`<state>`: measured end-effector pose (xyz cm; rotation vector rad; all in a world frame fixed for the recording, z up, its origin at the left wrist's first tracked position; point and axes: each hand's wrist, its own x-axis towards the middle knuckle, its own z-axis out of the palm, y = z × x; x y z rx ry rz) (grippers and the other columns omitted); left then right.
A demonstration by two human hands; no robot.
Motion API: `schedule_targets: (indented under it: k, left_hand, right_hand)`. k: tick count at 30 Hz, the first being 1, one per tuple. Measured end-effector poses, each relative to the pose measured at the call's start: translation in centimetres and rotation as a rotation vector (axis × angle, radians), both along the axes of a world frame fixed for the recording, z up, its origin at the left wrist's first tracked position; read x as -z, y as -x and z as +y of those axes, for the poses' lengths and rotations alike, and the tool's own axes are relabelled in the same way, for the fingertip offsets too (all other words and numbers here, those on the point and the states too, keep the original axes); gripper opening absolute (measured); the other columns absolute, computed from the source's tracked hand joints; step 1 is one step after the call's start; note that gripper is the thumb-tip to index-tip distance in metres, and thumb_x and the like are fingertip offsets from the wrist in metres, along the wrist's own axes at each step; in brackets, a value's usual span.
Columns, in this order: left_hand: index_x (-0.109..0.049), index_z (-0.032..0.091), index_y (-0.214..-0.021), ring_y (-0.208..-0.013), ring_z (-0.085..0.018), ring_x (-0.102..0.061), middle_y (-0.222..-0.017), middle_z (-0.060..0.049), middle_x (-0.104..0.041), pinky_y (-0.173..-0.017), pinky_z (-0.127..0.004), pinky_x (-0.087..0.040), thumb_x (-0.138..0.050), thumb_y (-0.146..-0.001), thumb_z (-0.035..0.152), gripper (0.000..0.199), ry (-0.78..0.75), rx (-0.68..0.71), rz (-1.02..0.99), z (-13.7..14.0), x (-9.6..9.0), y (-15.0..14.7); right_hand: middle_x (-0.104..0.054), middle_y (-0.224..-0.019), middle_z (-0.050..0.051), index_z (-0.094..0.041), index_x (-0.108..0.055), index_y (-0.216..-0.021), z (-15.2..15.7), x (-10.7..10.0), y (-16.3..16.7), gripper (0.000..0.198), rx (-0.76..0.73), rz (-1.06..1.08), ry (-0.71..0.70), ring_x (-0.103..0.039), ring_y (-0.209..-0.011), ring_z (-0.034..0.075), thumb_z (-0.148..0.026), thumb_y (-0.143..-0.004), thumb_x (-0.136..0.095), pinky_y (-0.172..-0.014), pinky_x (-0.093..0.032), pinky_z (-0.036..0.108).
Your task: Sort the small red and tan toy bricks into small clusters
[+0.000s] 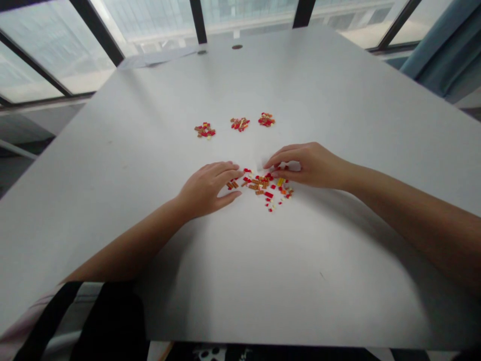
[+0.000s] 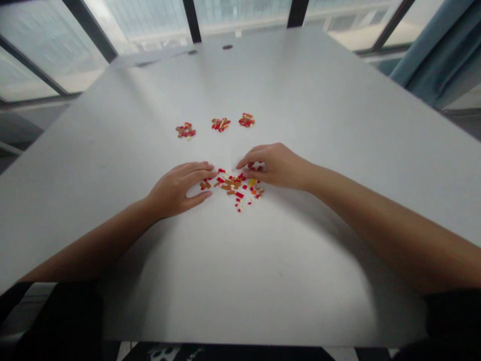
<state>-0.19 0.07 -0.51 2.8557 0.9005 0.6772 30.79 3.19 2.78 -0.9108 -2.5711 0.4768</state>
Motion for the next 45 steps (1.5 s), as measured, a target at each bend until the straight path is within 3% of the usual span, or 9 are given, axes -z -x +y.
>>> schedule_targets:
  k: [8, 12, 16, 23, 34, 40, 45]
  left_hand:
    - [-0.067, 0.016, -0.133, -0.136, -0.031, -0.067, -0.139, -0.018, -0.073, -0.114, -0.049, -0.056, -0.063, -0.104, 0.037, 0.037, -0.015, 0.001, -0.001, 0.0, 0.0, 0.0]
    - [-0.068, 0.018, -0.134, -0.137, -0.03, -0.067, -0.14, -0.017, -0.073, -0.115, -0.049, -0.055, -0.064, -0.103, 0.037, 0.036, 0.012, -0.01, 0.006, 0.0, -0.1, -0.1]
    - [-0.068, 0.018, -0.134, -0.136, -0.031, -0.067, -0.14, -0.017, -0.073, -0.115, -0.049, -0.055, -0.064, -0.103, 0.037, 0.037, 0.004, -0.01, -0.001, 0.0, 0.0, 0.0]
    - [-0.067, 0.017, -0.135, -0.136, -0.031, -0.067, -0.139, -0.018, -0.073, -0.114, -0.05, -0.056, -0.063, -0.104, 0.037, 0.037, -0.003, -0.004, 0.002, 0.0, -0.1, 0.0]
    - [-0.067, 0.017, -0.135, -0.135, -0.03, -0.068, -0.139, -0.017, -0.073, -0.113, -0.047, -0.056, -0.061, -0.105, 0.039, 0.037, -0.024, -0.007, 0.016, 0.0, 0.0, 0.0]
    - [-0.068, 0.016, -0.133, -0.134, -0.031, -0.068, -0.138, -0.019, -0.073, -0.112, -0.049, -0.057, -0.063, -0.104, 0.036, 0.036, -0.021, 0.004, 0.0, 0.0, 0.0, -0.1]
    - [-0.067, 0.018, -0.134, -0.135, -0.03, -0.067, -0.139, -0.016, -0.073, -0.114, -0.047, -0.056, -0.063, -0.104, 0.036, 0.035, -0.013, -0.012, 0.015, 0.0, -0.1, -0.1]
  right_hand:
    - [-0.084, -0.109, 0.008, -0.025, -0.083, -0.108, 0.0, 0.1, 0.1, 0.028, 0.016, 0.026, 0.003, -0.077, -0.09, 0.022, -0.04, -0.096, -0.062, -0.085, -0.059, 0.036]
    - [-0.084, -0.108, 0.006, -0.028, -0.084, -0.104, 0.5, 0.0, -0.6, 0.027, 0.187, -0.006, -0.005, -0.078, -0.094, 0.025, -0.037, -0.095, -0.061, -0.091, -0.059, 0.041]
    - [-0.083, -0.093, 0.003, -0.025, -0.085, -0.101, 1.5, -0.1, -1.9, 0.025, 0.369, -0.108, 0.084, -0.076, -0.08, 0.022, -0.037, -0.088, -0.067, -0.082, -0.06, 0.039]
    - [-0.081, -0.076, -0.001, -0.03, -0.084, -0.089, 2.0, -0.4, -2.6, 0.021, 0.246, -0.166, 0.153, -0.074, -0.069, 0.02, -0.047, -0.086, -0.072, -0.063, -0.053, 0.033]
    - [-0.08, -0.074, 0.0, -0.03, -0.085, -0.091, 2.2, -0.7, -3.1, 0.033, 0.152, -0.194, 0.19, -0.073, -0.066, 0.02, -0.06, -0.089, -0.069, -0.062, -0.053, 0.034]
    - [-0.077, -0.068, -0.001, -0.029, -0.084, -0.089, 2.1, -0.4, -2.9, 0.029, 0.24, -0.166, 0.107, -0.069, -0.06, 0.019, -0.053, -0.089, -0.068, -0.059, -0.048, 0.034]
    - [-0.079, -0.072, 0.0, -0.029, -0.084, -0.092, 2.2, -0.8, -2.9, 0.026, 0.215, -0.209, 0.158, -0.069, -0.063, 0.02, -0.05, -0.088, -0.069, -0.061, -0.048, 0.034]
